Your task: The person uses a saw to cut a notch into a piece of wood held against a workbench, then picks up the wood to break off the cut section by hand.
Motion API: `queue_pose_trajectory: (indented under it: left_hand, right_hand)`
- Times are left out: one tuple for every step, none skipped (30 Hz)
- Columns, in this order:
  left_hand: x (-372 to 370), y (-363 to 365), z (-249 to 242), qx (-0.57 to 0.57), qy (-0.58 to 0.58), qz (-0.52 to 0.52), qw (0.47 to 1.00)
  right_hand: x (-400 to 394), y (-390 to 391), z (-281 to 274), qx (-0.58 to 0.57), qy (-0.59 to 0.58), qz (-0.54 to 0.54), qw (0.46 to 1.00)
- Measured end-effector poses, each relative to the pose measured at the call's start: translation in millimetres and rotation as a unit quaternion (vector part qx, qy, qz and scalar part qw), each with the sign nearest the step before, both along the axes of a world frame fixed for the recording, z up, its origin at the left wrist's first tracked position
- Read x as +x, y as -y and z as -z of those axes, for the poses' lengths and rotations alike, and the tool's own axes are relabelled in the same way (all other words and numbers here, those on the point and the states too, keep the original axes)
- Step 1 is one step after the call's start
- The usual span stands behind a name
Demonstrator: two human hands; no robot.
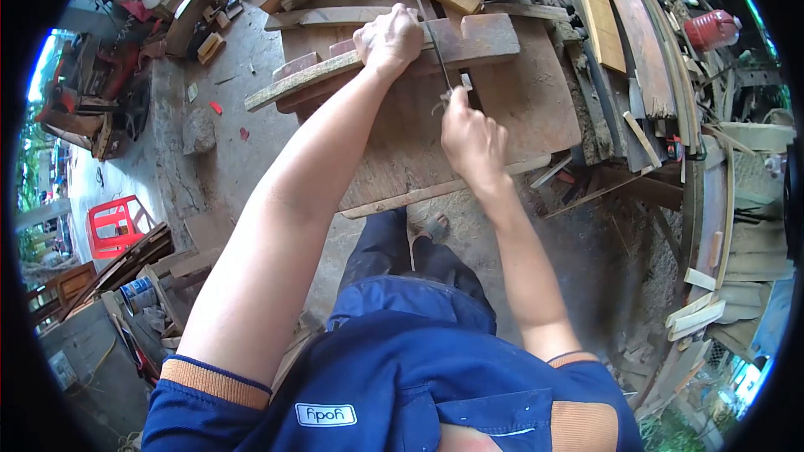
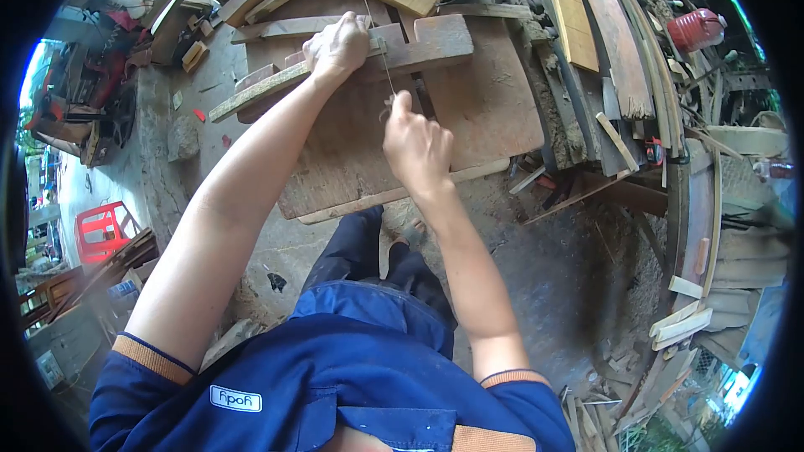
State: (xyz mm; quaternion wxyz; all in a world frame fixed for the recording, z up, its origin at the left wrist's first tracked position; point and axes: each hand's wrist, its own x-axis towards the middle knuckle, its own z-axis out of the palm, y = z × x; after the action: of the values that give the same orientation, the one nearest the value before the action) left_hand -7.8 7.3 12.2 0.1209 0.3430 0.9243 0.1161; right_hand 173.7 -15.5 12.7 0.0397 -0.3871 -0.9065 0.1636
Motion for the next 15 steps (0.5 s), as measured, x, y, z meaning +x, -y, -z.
queue_pose_trajectory:
  left_hand:
    - [0.8, 0.9, 2.2, -0.002, 0.003, 0.001, 1.000]
    - [1.8, 1.2, 3.2, 0.004, 0.005, 0.001, 1.000]
    - [1.4, -0.1, 2.1, 0.011, 0.003, -0.001, 1.000]
    - [0.3, -0.8, 1.2, 0.013, -0.001, -0.001, 1.000]
    - [1.3, 0.1, 2.1, 0.025, -0.017, -0.007, 1.000]
    - [3.9, -0.6, 3.2, 0.038, -0.029, -0.011, 0.999]
    - [3.1, -1.0, 3.4, 0.040, -0.022, -0.005, 0.999]
    - [3.7, -2.7, 4.2, 0.043, -0.021, -0.005, 0.999]
    - [3.2, -2.9, 2.5, 0.042, -0.026, -0.005, 0.999]
    - [3.5, 0.3, 2.3, 0.037, -0.028, -0.008, 0.999]
    - [3.5, 1.7, -0.5, 0.037, -0.029, -0.002, 0.999]
    - [0.3, 3.3, -1.0, 0.034, -0.028, -0.006, 0.999]
    - [0.4, 3.3, -1.4, 0.023, -0.022, -0.007, 0.999]
    - [3.7, 0.6, -2.5, 0.016, -0.016, -0.004, 1.000]
    - [5.2, 1.5, -0.8, 0.034, -0.020, -0.011, 0.999]
  right_hand:
    - [-1.6, -2.7, -1.5, 0.007, 0.002, 0.000, 1.000]
    - [-15.0, -13.9, -1.1, 0.009, -0.016, 0.003, 1.000]
    - [-32.5, -29.0, 2.5, 0.013, -0.019, 0.002, 1.000]
    - [-46.0, -37.7, 2.9, 0.017, -0.025, 0.000, 1.000]
    - [-48.8, -36.8, 5.7, 0.017, -0.027, 0.002, 0.999]
    - [-48.8, -35.8, 5.2, 0.023, -0.034, 0.003, 0.999]
    - [-47.0, -36.5, 4.5, 0.031, -0.039, 0.004, 0.999]
    - [-35.9, -30.9, 4.5, 0.033, -0.039, 0.004, 0.999]
    - [-17.1, -16.5, -4.1, 0.009, -0.008, 0.008, 1.000]
    - [-3.6, -5.4, -9.3, -0.018, 0.024, 0.009, 1.000]
    - [1.6, -2.5, -10.9, -0.019, 0.024, 0.002, 1.000]
    - [7.6, 0.1, -11.6, -0.029, 0.030, 0.000, 0.999]
    - [13.3, 3.5, -12.0, -0.040, 0.036, 0.003, 0.999]
    - [8.4, -0.8, -12.1, -0.041, 0.038, 0.009, 0.998]
    - [-6.6, -13.0, -11.6, -0.030, 0.017, 0.002, 0.999]
